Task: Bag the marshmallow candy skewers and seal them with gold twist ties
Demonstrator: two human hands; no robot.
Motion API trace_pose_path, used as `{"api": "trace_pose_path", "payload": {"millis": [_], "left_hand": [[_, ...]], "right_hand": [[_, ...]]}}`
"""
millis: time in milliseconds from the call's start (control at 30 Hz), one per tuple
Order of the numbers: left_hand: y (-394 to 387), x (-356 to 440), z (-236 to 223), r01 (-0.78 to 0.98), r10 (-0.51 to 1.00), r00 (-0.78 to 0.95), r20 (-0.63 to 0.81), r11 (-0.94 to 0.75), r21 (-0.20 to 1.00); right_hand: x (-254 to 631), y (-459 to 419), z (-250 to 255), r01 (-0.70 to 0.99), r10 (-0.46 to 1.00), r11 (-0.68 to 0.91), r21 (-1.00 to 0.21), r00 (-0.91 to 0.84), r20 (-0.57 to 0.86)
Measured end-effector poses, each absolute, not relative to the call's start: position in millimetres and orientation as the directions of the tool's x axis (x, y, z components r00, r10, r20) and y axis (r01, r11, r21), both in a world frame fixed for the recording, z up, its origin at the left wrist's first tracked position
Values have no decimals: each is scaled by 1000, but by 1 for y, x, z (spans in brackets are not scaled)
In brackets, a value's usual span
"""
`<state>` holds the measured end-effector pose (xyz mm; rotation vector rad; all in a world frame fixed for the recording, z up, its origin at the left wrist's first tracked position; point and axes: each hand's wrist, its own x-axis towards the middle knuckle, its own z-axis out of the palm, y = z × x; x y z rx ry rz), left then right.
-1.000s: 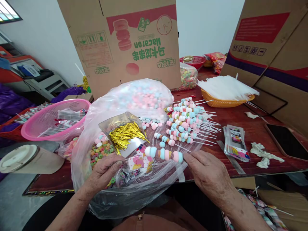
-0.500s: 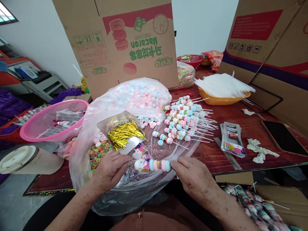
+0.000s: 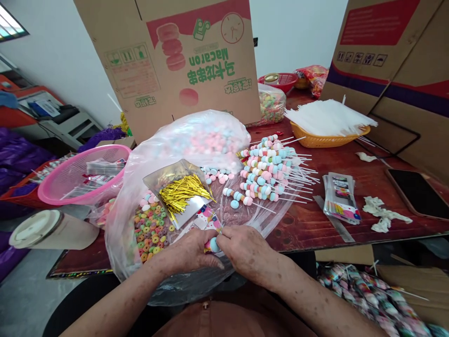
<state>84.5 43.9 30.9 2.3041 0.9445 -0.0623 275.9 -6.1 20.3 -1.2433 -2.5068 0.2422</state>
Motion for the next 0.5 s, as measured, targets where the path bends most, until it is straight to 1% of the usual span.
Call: {"api": "trace_pose_path", "payload": {"millis": [67, 100, 167, 233, 367, 433, 500], "left_hand": [[45, 81, 31, 637, 634, 724, -273, -462, 617], [46, 78, 31, 642, 644, 712, -281, -436, 631], [45, 77, 30, 662, 649, 696, -308, -414, 625], [43, 83, 27, 659, 632, 708, -315, -432, 616], [38, 100, 24, 617, 646, 722, -248, -438, 654], [39, 94, 30, 596, 667, 714, -212, -421, 683], [43, 77, 40, 621, 689, 697, -197, -443, 646]], "right_hand": [[279, -3, 20, 738, 803, 596, -316, -543, 247], [281, -2, 20, 738, 806, 592, -325, -533, 258], [282, -3, 20, 731, 804, 594, -336, -536, 257], [275, -6, 16, 717, 800, 600, -354, -548, 246], [253, -6, -3, 695, 823, 566, -443, -502, 265], [253, -4, -9, 670, 831, 554, -493, -480, 282], [261, -1, -7, 646, 843, 536, -543, -445, 303]]}}
